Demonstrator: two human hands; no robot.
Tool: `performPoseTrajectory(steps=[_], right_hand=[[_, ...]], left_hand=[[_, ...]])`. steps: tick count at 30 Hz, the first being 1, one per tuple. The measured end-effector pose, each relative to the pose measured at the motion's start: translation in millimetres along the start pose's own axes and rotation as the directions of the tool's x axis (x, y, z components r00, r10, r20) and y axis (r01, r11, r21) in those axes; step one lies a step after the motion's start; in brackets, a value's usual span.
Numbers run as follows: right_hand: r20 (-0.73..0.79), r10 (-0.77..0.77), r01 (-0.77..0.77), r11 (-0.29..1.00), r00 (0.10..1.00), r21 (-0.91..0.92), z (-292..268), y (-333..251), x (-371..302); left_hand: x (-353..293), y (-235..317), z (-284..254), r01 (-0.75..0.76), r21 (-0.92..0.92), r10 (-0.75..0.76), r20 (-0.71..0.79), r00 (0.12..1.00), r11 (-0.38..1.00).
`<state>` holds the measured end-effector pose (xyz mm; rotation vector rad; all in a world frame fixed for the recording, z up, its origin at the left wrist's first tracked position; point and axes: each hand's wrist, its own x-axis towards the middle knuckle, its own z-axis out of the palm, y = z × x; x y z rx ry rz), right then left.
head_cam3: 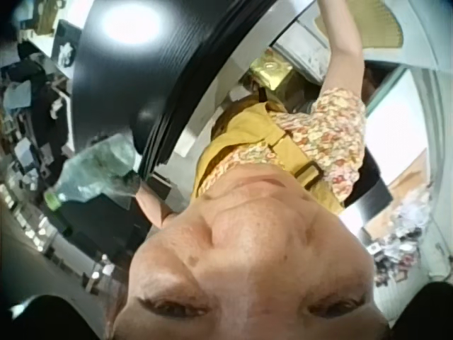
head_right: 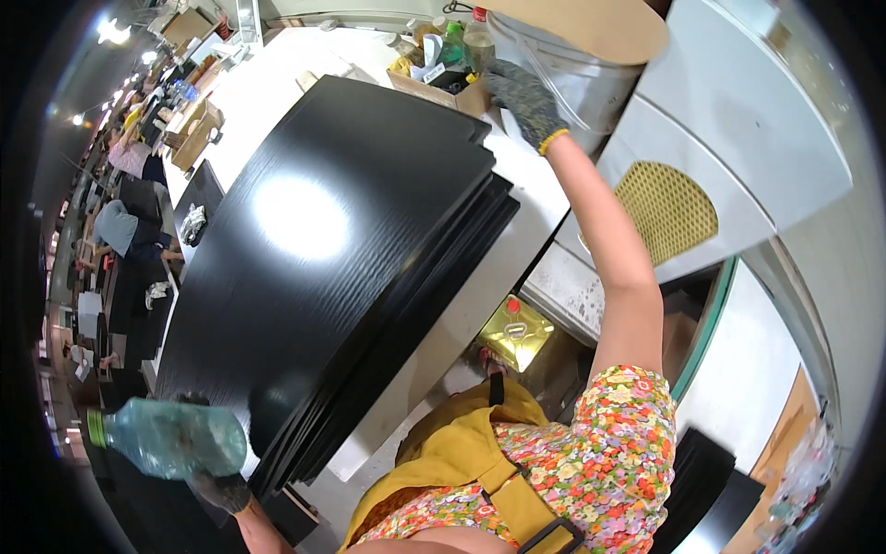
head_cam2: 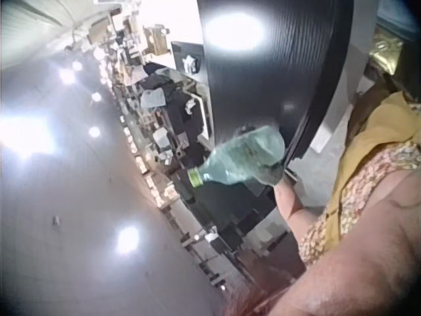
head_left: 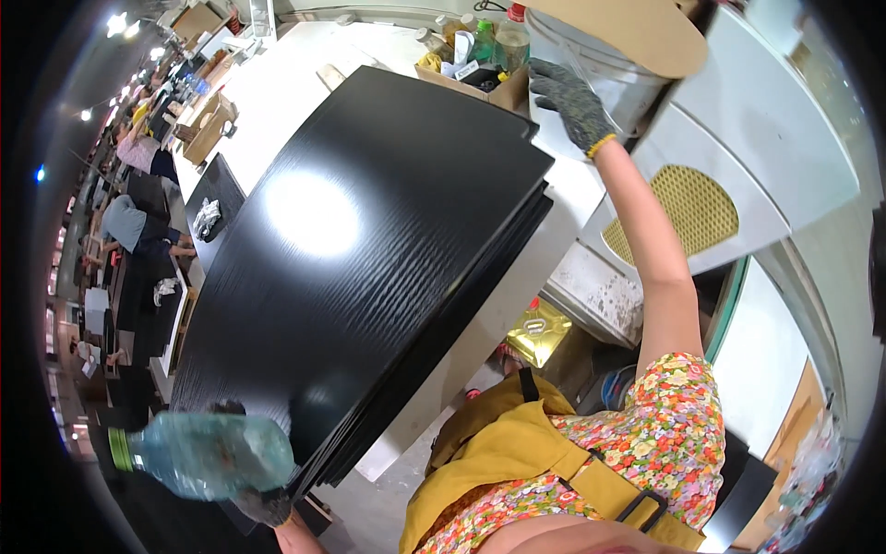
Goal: Cleaning and preparing black wood panels using liquid from a bottle and a cloth.
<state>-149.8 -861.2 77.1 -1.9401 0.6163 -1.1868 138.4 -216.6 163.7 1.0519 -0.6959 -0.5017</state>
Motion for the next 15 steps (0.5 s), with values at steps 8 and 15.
performPoseTrajectory(steps=[8, 15], right_hand=[[0.089, -0.024, 0.066, 0.862, 0.996, -0.502, 70, 74, 121], [-0.108, 0.02, -0.086, 0.759, 0.994, -0.646, 88, 158, 223]], left_hand=[[74, -56, 59, 0.127, 0.14, -0.07, -0.355, 0.932, 0.982], [90, -58, 57, 0.107, -0.081, -0.116, -0.106, 0.988, 0.991]])
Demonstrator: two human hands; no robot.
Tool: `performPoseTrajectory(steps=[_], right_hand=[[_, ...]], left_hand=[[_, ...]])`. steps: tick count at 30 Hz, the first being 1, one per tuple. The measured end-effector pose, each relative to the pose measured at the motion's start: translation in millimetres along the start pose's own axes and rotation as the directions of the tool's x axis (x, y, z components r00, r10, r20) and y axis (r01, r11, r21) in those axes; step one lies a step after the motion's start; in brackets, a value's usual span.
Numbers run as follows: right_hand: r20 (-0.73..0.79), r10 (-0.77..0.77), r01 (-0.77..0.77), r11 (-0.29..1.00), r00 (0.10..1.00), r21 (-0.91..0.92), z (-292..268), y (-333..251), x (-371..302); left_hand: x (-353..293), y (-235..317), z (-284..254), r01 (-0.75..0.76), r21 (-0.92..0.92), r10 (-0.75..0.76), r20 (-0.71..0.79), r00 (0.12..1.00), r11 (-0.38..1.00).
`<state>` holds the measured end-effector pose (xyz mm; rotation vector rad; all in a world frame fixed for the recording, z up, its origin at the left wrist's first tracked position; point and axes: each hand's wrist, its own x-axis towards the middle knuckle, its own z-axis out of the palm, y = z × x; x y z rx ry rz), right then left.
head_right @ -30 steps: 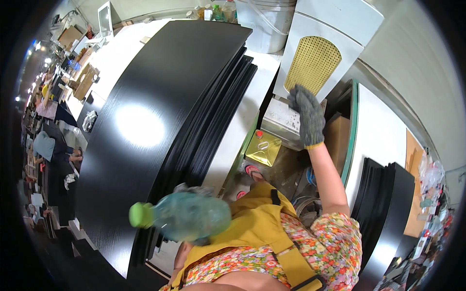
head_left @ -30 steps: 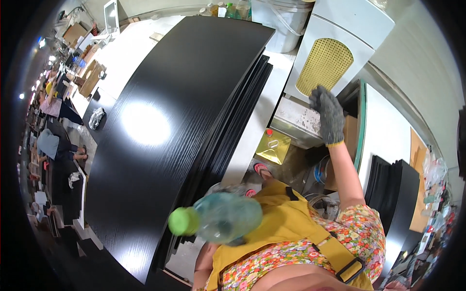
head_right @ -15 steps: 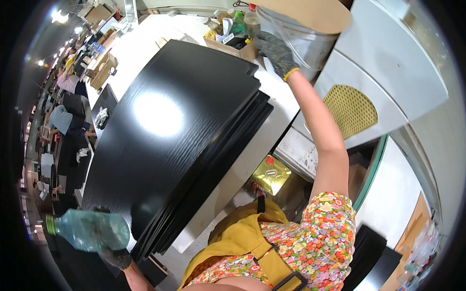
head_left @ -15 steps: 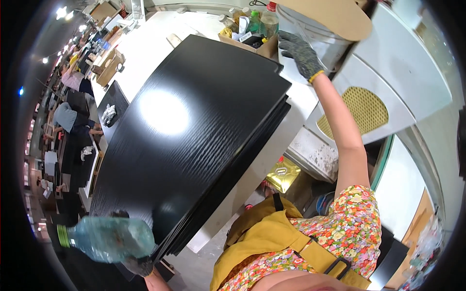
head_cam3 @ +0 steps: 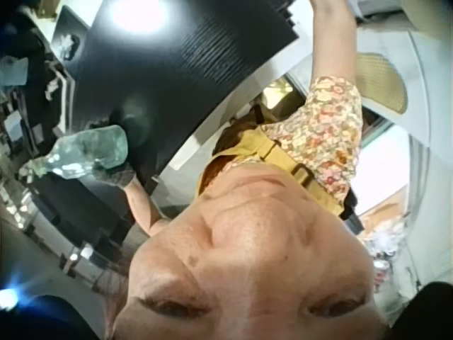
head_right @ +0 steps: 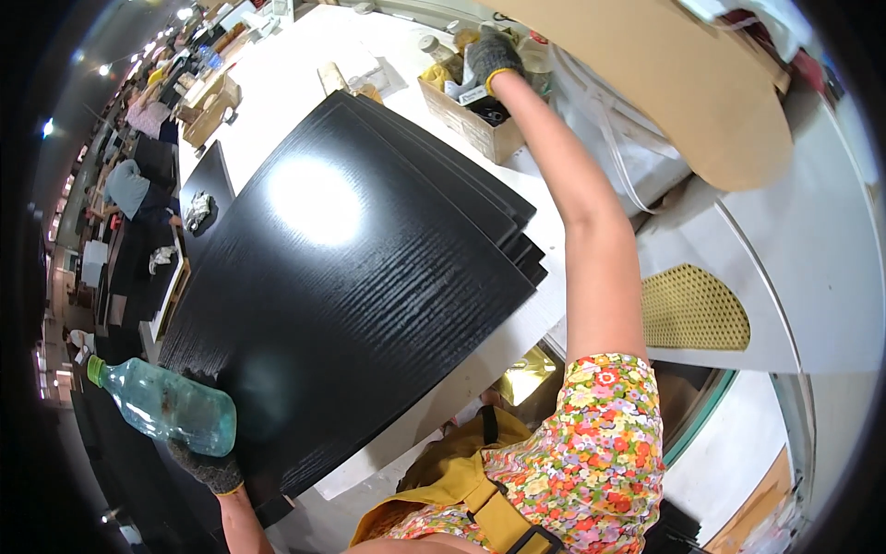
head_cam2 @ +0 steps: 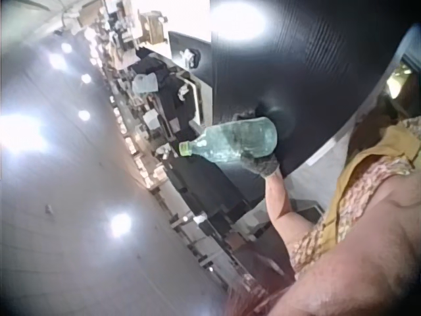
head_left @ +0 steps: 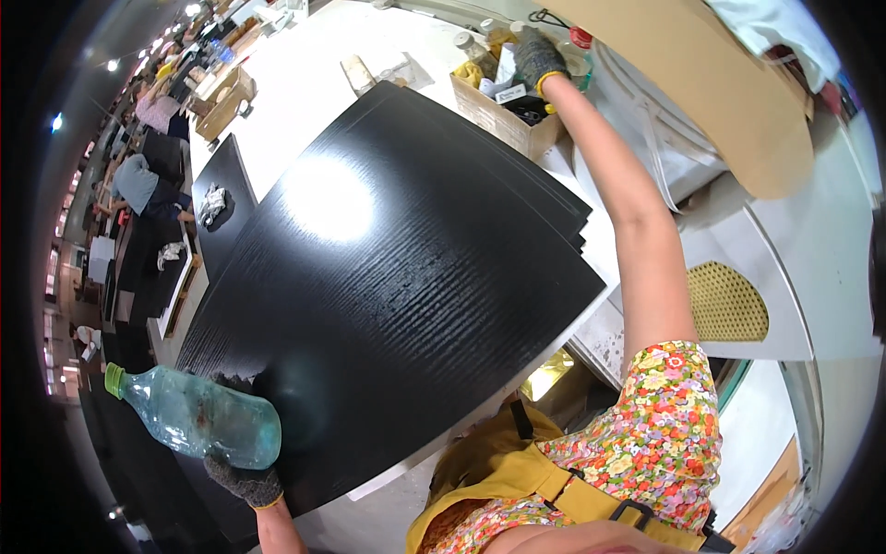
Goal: Cleaning and preparing black wood panels using liquid from a bottle and a cloth.
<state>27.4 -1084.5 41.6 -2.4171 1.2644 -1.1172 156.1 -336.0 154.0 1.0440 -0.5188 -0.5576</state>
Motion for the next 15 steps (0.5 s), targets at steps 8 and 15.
performPoseTrajectory(steps=[8, 15], right_hand=[[0.419, 0.269, -0.085, 0.909, 0.867, -0.409, 4, 12, 71], [0.583, 0.004, 0.407, 0.712, 0.813, -0.572, 1, -1, 52]], left_hand=[[12, -3, 42, 0.016, -0.166, -0.011, 0.03, 0.999, 0.986], [9, 0, 42, -0.001, -0.081, -0.01, -0.131, 0.991, 0.997]])
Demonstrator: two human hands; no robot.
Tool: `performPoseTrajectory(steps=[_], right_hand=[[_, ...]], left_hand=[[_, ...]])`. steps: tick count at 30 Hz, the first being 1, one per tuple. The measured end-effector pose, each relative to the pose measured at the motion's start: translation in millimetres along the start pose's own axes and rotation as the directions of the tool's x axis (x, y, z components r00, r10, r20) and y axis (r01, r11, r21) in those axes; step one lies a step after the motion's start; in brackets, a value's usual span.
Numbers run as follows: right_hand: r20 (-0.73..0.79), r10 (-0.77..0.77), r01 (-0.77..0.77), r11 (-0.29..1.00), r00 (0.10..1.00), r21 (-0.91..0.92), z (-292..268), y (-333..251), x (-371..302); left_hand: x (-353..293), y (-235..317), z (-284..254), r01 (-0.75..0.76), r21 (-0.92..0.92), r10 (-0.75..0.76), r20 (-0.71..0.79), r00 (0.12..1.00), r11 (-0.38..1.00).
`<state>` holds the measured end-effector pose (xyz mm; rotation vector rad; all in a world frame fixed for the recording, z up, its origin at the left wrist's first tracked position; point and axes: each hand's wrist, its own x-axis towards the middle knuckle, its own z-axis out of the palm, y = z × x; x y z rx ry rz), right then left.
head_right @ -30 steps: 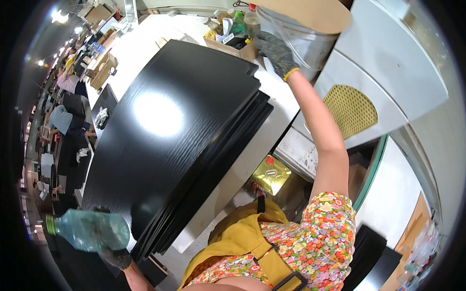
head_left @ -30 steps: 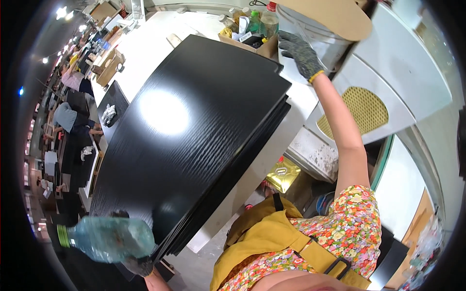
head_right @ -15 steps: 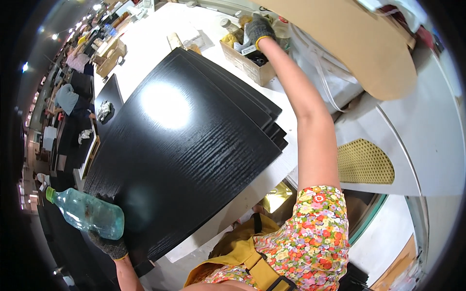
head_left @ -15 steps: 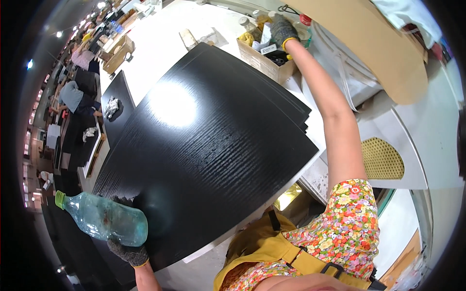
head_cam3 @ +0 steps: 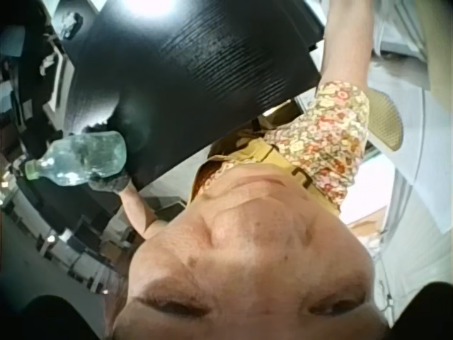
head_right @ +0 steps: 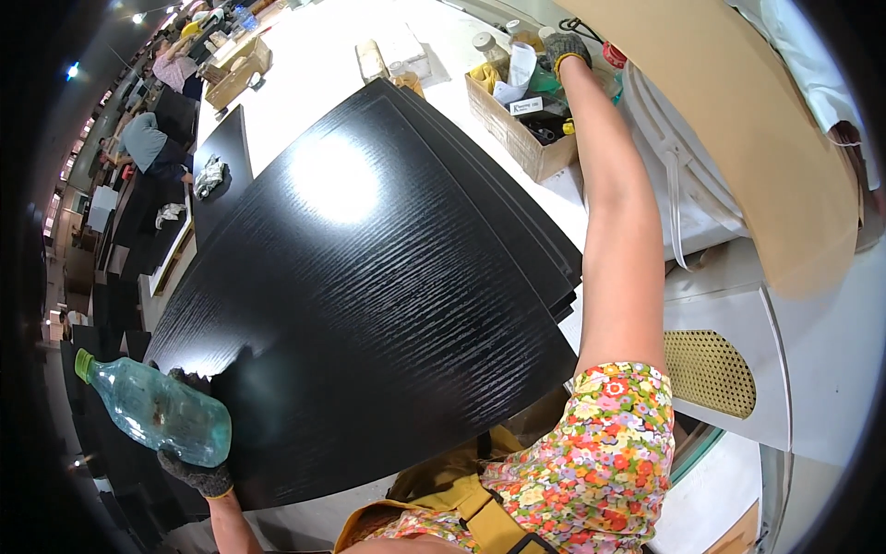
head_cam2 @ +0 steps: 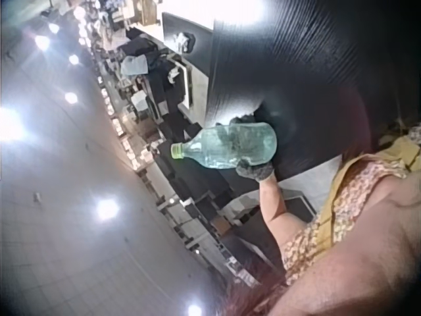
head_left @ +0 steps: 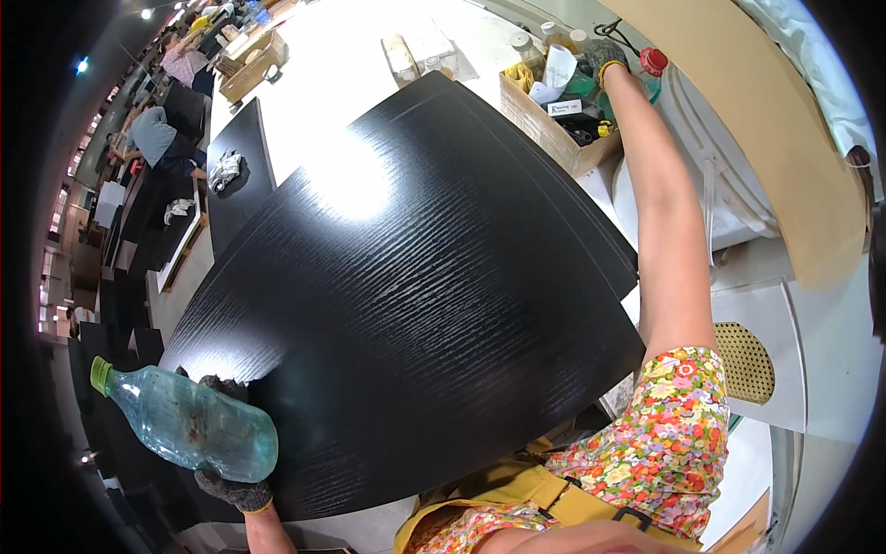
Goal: Cleaning and preparing black wood panels using liquid from a bottle and a cloth.
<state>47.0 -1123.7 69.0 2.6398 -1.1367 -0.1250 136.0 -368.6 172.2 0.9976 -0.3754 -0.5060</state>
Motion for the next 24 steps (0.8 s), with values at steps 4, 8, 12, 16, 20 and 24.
performPoseTrajectory(steps=[4, 8, 12, 16, 20, 24], right_hand=[[0.3, 0.221, -0.36, 0.318, 0.928, 0.877, 59, -3, 20], [-0.048, 0.034, 0.015, 0.643, 0.998, 0.766, 32, -36, -17], [-0.119, 0.082, 0.063, 0.498, 0.989, 0.865, 73, -18, 5], [-0.042, 0.11, -0.004, 0.388, 0.993, 0.922, 69, -33, -7], [-0.126, 0.093, 0.064, 0.493, 0.988, 0.868, 76, -12, -2], [-0.116, 0.178, -0.004, 0.56, 0.977, 0.829, 53, -29, -17]], left_hand=[[2, -2, -4, 0.033, -0.064, -0.031, 0.035, 0.999, 0.997], [3, 0, 3, 0.005, -0.062, 0.005, 0.155, 0.988, 0.998], [4, -6, 0, -0.026, -0.008, 0.026, 0.088, 0.996, 1.0], [3, -3, 0, -0.013, 0.004, 0.012, 0.149, 0.989, 1.0], [5, -6, -2, -0.003, -0.026, 0.008, 0.228, 0.974, 1.0], [0, 2, -10, 0.019, 0.002, -0.019, 0.107, 0.994, 1.0]])
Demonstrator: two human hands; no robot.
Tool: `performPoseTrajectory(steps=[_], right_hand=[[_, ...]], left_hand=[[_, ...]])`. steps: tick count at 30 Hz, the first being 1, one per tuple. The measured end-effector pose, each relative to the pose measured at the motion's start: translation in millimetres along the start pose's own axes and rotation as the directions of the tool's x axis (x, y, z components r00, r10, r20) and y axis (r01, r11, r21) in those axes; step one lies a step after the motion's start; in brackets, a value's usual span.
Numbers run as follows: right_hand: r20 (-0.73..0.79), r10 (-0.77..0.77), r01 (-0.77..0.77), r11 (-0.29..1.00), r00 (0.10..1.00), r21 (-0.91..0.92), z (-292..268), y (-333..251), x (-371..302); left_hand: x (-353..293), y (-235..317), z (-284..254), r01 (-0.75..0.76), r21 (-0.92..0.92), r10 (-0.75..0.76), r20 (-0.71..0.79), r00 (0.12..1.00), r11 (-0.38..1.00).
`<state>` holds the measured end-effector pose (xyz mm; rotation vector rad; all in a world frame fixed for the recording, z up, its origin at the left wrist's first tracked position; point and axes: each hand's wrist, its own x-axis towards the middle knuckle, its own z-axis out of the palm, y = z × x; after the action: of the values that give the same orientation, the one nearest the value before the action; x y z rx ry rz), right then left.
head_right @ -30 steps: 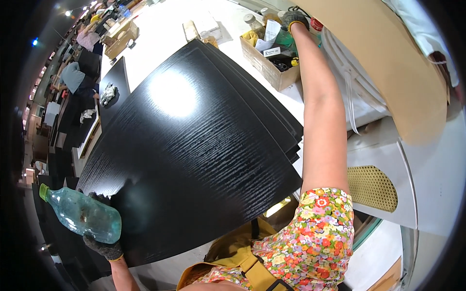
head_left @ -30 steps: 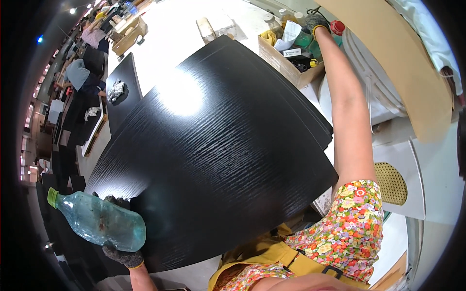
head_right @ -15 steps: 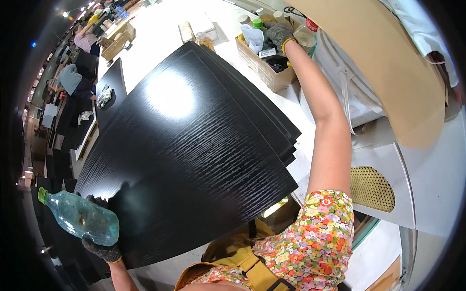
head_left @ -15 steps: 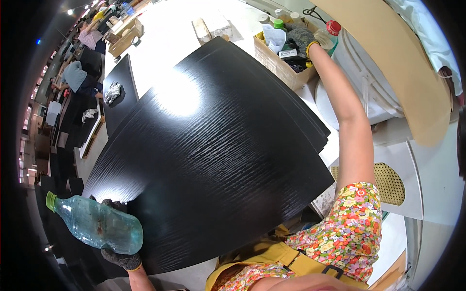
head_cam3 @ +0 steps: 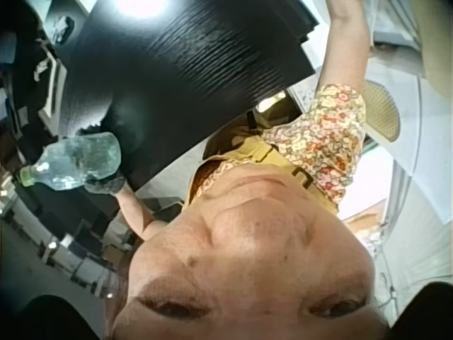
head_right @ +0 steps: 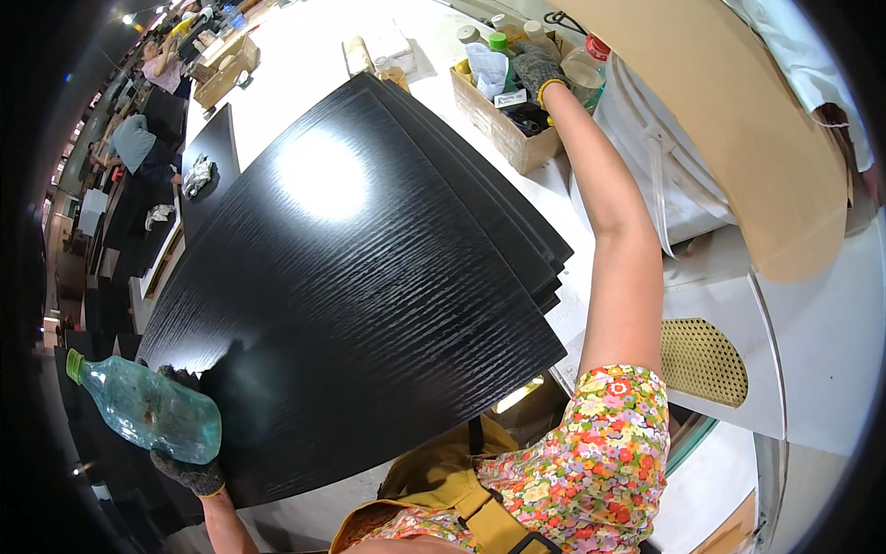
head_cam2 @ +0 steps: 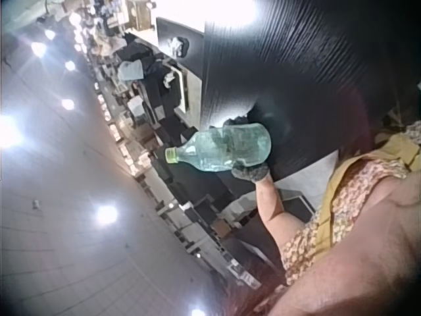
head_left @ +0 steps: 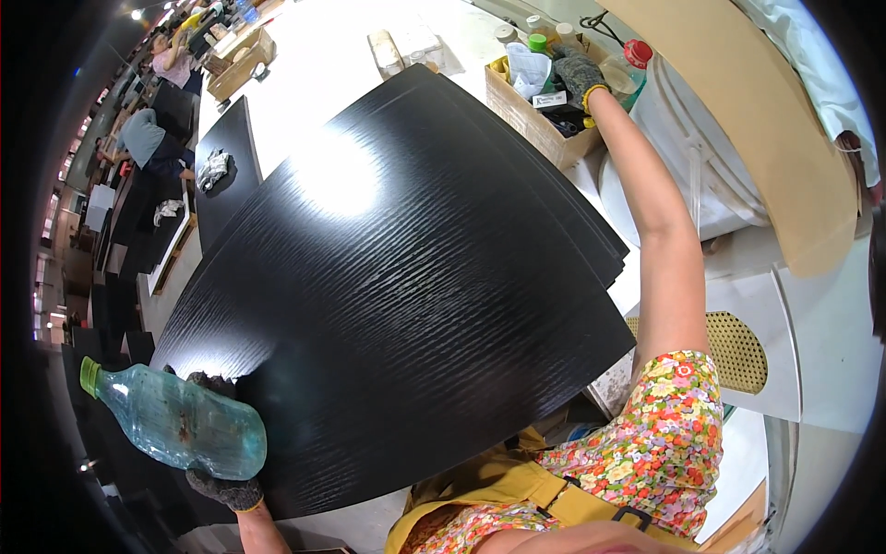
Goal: Cleaning and preparing black wood panels using liquid from a bottle and a cloth.
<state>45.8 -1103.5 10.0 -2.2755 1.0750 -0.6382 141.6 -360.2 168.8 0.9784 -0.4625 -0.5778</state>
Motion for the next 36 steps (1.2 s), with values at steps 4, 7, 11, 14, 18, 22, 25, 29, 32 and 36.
performPoseTrajectory(steps=[4, 7, 11, 14, 18, 22, 25, 29, 32, 36], right_hand=[[-0.002, 0.088, -0.087, 0.987, 0.996, 0.137, -3, -9, -3], [-0.019, 0.061, -0.062, 0.997, 0.998, -0.044, -6, -14, -4], [-0.063, 0.024, -0.031, 0.993, 0.998, -0.118, -6, -24, -5], [-0.013, -0.049, 0.05, 0.996, 0.999, 0.074, -13, -25, 6], [0.018, -0.017, 0.017, 1.0, 1.0, 0.002, -8, -24, 17], [-0.044, -0.089, 0.089, 0.996, 0.995, 0.01, 2, -35, -3], [-0.071, -0.09, 0.087, 0.995, 0.993, -0.04, 1, -44, -27], [-0.09, -0.123, 0.126, 0.991, 0.988, 0.036, 6, -36, -31], [-0.095, -0.121, 0.128, 0.99, 0.988, 0.063, 9, -33, -28], [-0.112, -0.13, 0.134, 0.991, 0.985, 0.03, 11, -36, -30]], left_hand=[[-1, 3, -15, -0.008, 0.038, 0.014, -0.149, 0.989, 0.999], [2, 0, -7, -0.009, 0.054, 0.019, -0.184, 0.983, 0.999], [5, 3, -3, 0.003, 0.042, -0.004, 0.043, 0.999, 0.999], [5, -4, 8, -0.037, 0.029, 0.035, 0.056, 0.998, 0.999], [5, 2, 9, 0.078, -0.063, -0.076, 0.034, 0.997, 0.995], [8, -1, 19, -0.012, 0.025, 0.006, 0.198, 0.98, 1.0], [3, 4, 19, 0.005, -0.035, 0.002, 0.193, 0.981, 0.999], [-6, 3, 13, -0.025, 0.021, 0.023, 0.091, 0.996, 0.999], [-9, 3, 11, -0.031, 0.044, 0.029, 0.03, 0.999, 0.999], [-13, 5, 8, -0.028, 0.071, 0.032, -0.052, 0.998, 0.997]])
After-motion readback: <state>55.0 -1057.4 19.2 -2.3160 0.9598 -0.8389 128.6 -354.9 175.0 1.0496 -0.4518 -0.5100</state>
